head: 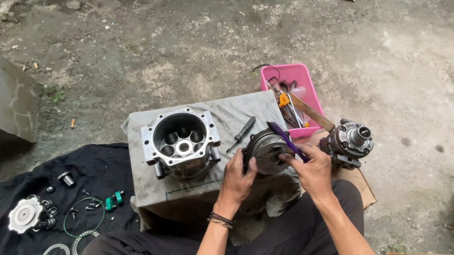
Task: Cleaning and inspecting the internal components of an automotive compressor housing using a brush and hands.
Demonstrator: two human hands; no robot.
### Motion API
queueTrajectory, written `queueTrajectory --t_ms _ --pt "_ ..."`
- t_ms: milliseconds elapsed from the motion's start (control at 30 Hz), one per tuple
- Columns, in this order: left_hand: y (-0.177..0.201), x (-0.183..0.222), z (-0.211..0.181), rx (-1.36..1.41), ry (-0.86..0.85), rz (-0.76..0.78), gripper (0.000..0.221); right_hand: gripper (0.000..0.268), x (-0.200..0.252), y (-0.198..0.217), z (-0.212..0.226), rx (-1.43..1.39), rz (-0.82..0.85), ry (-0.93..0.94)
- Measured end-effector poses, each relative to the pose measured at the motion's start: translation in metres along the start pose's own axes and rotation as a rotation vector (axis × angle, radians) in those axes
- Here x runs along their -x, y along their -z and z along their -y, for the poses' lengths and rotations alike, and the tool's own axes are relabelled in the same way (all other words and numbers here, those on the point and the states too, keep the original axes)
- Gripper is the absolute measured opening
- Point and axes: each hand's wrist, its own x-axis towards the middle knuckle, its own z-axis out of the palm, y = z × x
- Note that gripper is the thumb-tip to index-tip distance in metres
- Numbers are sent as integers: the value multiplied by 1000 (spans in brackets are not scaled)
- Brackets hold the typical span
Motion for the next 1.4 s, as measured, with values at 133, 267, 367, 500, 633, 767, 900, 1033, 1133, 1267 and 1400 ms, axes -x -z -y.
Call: queueTrajectory --t_ms 133,267,367,500,633,767,900,1033,1133,1267,1400 --pt "-1 -2 11 -39 -77 6 30 18 -2 0 -8 11 -1 -8" --pt "2 -2 14 -1 -153 13 42 19 4 -3 -14 -10 -15 -31" --pt "6 -3 6 31 -132 2 43 20 4 -3 -20 -13 -7 -38" --pt "11 -7 -16 61 -59 -19 43 13 2 10 -30 -101 92 -177" --pt "9 -7 -18 64 -22 -36 42 25 -12 35 -29 62 119 -177" --pt "10 -9 -26 77 1 -38 41 33 -30 46 -25 282 245 -104" --pt "11 -11 -33 98 3 -35 35 21 -51 43 8 446 382 86" --pt "10 -10 -28 99 14 -30 36 21 -75 51 23 544 523 118" --pt "13 -13 -32 105 18 -26 34 29 -98 66 8 559 631 -56" --pt "16 -14 -37 105 11 -11 34 38 -108 63 19 605 714 -75" --pt "16 -15 -42 102 4 -12 35 37 -106 41 44 717 757 90"
